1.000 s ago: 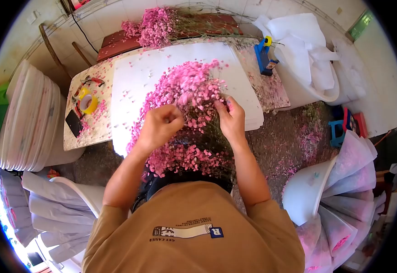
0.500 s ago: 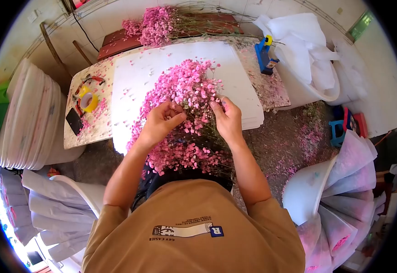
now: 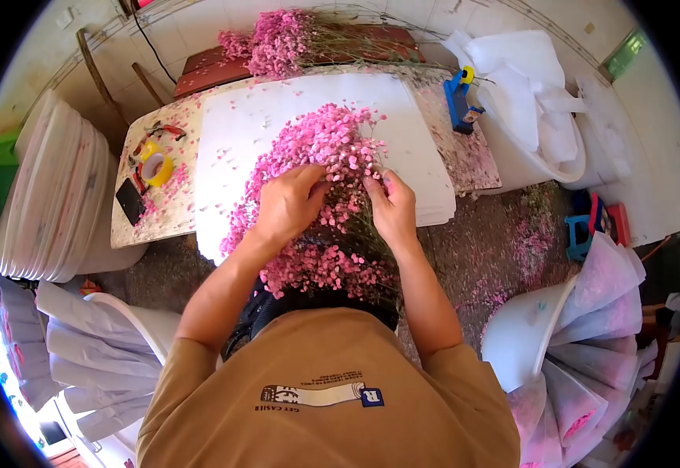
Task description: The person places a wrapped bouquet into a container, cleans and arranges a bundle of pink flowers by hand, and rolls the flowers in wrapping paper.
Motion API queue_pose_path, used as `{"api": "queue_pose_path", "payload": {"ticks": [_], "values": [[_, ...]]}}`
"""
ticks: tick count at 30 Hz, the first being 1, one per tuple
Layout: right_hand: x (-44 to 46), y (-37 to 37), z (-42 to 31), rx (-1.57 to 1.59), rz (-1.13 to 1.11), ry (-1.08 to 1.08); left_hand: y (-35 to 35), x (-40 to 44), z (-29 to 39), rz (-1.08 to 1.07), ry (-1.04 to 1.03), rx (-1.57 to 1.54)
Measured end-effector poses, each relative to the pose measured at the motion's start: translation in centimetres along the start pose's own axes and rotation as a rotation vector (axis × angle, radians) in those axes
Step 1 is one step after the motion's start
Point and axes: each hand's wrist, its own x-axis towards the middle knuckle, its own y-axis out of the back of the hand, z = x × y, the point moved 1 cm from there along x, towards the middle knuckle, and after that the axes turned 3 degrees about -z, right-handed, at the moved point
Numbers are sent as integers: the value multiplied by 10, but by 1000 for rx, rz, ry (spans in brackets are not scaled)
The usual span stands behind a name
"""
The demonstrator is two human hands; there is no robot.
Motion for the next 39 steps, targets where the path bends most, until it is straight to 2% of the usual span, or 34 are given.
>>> {"api": "queue_pose_path", "payload": {"ticks": [7,10,11,13,16,17,19,21,23,24,25,27,28,29,31,39], "values": [[-1,3,-4,-101,33,6,18,-10,-4,-49,-92,-3],[0,-3,12,-62,43,64,33,-23,-26,-19,-139,210],[-1,-3,10,-61,43,62,43,-23,-33,56,-144,258],[-2,-2,5,-101,30,-10,71,-16,-35,248,-150,152],[-1,-3,6,-123,34,3,92,-23,-43,43,425,-483],[-2,-4,5,-122,33,2,89,-25,-44,42,426,-482],[-3,-6,0,-89,30,12,76,-32,-40,-49,535,-971],[-3,-8,0,-89,28,22,63,-34,-29,-147,583,-1128],[-3,-7,-2,-94,21,34,54,-32,-9,-168,580,-1061],[-4,-5,-5,-97,1,11,41,-33,-15,-190,479,-952],[-4,-5,-7,-99,-19,-11,37,-31,-11,-184,478,-955],[-5,-5,-4,-95,-12,2,28,-25,0,-182,365,-443],[-6,-6,-3,-88,-1,9,20,-25,0,-94,288,-291],[-7,-7,-2,-88,-1,10,14,-26,-3,-93,288,-291],[-8,-10,-1,-32,-1,75,9,-23,-5,-42,116,-90],[-9,-14,1,-87,36,86,11,-22,-10,-8,69,-75]]}}
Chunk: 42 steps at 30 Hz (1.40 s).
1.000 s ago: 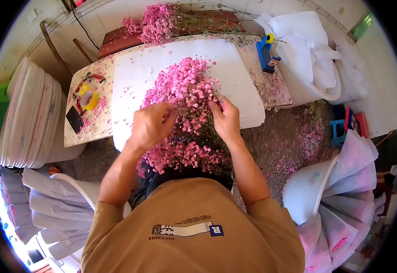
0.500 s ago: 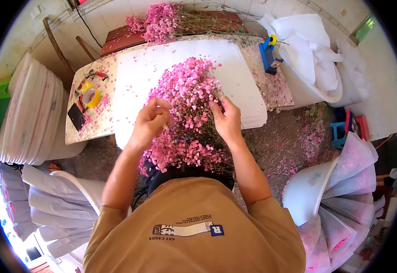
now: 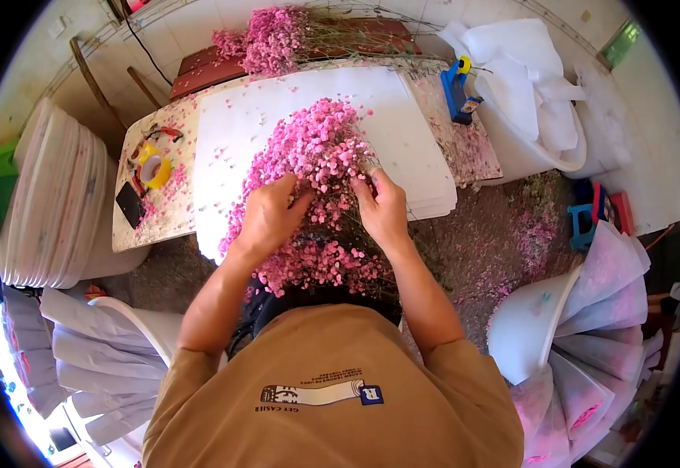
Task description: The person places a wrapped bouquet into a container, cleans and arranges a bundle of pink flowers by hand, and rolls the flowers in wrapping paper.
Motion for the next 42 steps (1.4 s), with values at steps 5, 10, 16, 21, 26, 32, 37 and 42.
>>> {"api": "queue_pose_path", "payload": {"ticks": [5,10,16,21,26,32,37,42], "values": [[-1,-5,7,-57,22,77,-3,2,-10,-21,16,165],[-11,-10,-10,-236,119,339,1,3,-30,162,9,77],[-16,-4,-35,-387,82,461,85,-12,-60,247,504,-714],[-34,4,-57,-445,-1,564,102,-66,-67,213,509,-1172],[-56,6,-81,-467,-240,655,103,-94,-39,173,505,-1321],[-73,-9,-76,-533,-439,599,92,-94,34,-5,311,-1062],[-84,-22,-73,-537,-450,581,65,-51,72,-137,379,-492],[-95,-28,-66,-523,-492,617,18,-6,44,-137,288,102]]}}
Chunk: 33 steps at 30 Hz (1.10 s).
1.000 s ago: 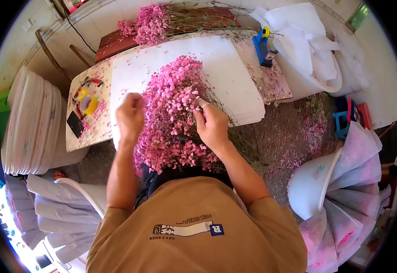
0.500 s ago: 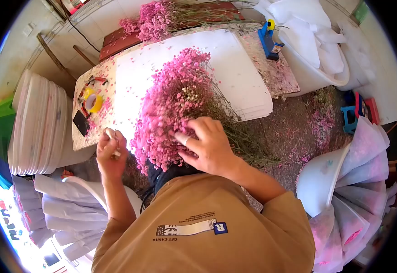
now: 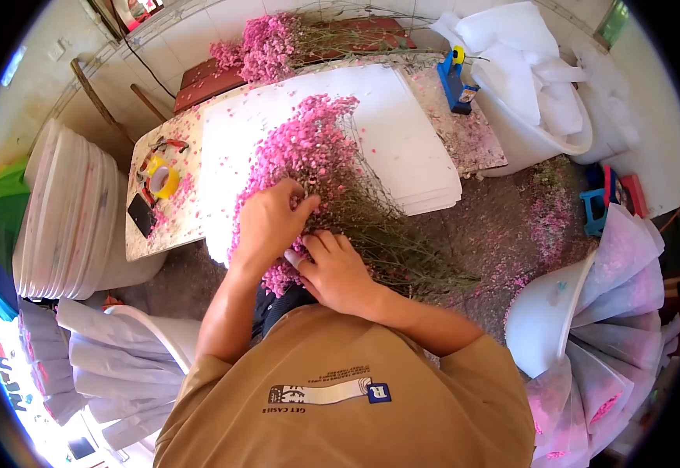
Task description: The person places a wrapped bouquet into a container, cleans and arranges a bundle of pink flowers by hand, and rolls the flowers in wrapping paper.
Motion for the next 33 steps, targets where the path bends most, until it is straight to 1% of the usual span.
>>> {"api": "queue_pose_path", "payload": {"ticks": [1,2,4,5,6,8,9,11,12,14,16,17,18,20,21,23,25,26,27,28,30,31,32,33], "values": [[-1,-1,2,-2,0,-3,-4,4,2,-43,-39,179],[-2,-1,6,-9,3,-9,-6,4,4,-45,-49,176],[-6,-3,11,-11,-38,-28,-6,-12,11,71,-200,67],[-9,-6,14,-8,-34,-47,-3,-22,13,82,-314,90],[-12,-11,16,-22,-59,-60,-1,-33,14,63,-318,90],[-14,-16,18,-24,-85,-79,6,-56,16,-76,-423,-175],[-13,-15,20,13,-84,-68,10,-63,13,-80,-417,-171],[-5,-11,18,43,-62,-54,23,-74,0,-208,-167,-783],[-2,-9,17,51,-63,-47,30,-77,-13,-180,-137,-952],[0,-5,17,50,-73,-52,40,-80,-38,-183,-36,-1392],[0,-5,16,73,-81,-46,47,-76,-51,-111,-48,-1599],[-1,-5,16,78,-67,-38,52,-78,-56,-61,-4,-1654],[-1,-5,16,82,-53,-31,55,-79,-70,-96,-52,-1605],[-1,-5,15,92,-44,-24,57,-87,-71,-16,-8,-1639],[-1,-4,14,93,-38,-27,56,-91,-71,-8,-5,-1640],[0,-1,14,93,-40,-23,53,-99,-71,-54,42,-1612],[2,1,13,85,-53,-19,47,-99,-74,-180,-53,-1595],[3,2,12,84,-58,-14,45,-103,-68,-192,-41,-1583],[4,4,12,78,-66,-10,48,-107,-64,-220,30,-1538],[5,5,11,72,-74,-6,50,-105,-53,-209,30,-1425],[6,5,9,59,-85,0,60,-104,-43,-327,217,-1181],[6,5,8,46,-92,3,50,-102,-44,-285,142,-1008],[7,5,6,47,-93,7,48,-96,-45,-232,110,-707],[8,5,4,31,-100,-7,43,-92,-40,-161,97,-595]]}}
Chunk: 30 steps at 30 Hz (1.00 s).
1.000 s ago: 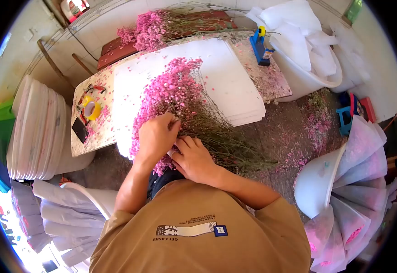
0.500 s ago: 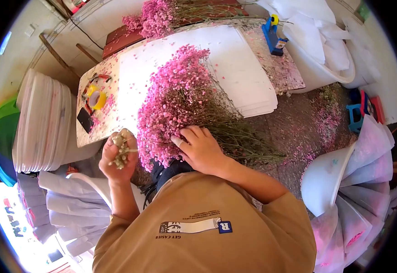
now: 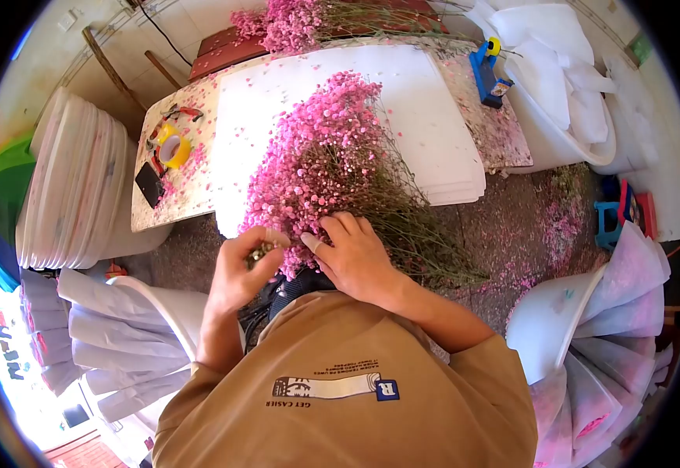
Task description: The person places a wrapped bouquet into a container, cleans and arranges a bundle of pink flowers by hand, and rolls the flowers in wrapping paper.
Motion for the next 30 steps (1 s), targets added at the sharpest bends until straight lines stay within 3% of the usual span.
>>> {"api": "queue_pose_path", "payload": {"ticks": [2,4,8,12,15,19,21,22,25,27,28,29,30], "values": [[1,0,-2,-19,-4,-12,-11,11,0,73,-29,110],[1,0,-2,-14,5,-13,-18,20,-7,305,-18,545],[-1,-6,0,-19,29,-8,-25,37,-25,351,-39,826],[-1,-11,1,-24,50,-13,-29,49,-38,355,-69,900],[0,-8,2,-23,35,-33,-33,41,-24,376,-127,857],[-2,-12,7,-2,27,-41,-33,2,14,277,-303,538],[0,-9,7,0,17,-34,-18,-10,19,128,-32,110],[0,-8,7,12,11,-38,-8,-14,9,100,-29,-34],[-1,2,10,58,3,-44,36,-32,-18,155,11,-71],[-2,16,17,90,-5,-42,66,-42,-31,254,194,93],[-1,26,24,220,1,-15,73,-46,-38,315,393,364],[1,38,32,351,3,16,76,-52,-48,303,456,721],[4,55,40,432,35,-11,76,-62,-66,247,395,1009]]}}
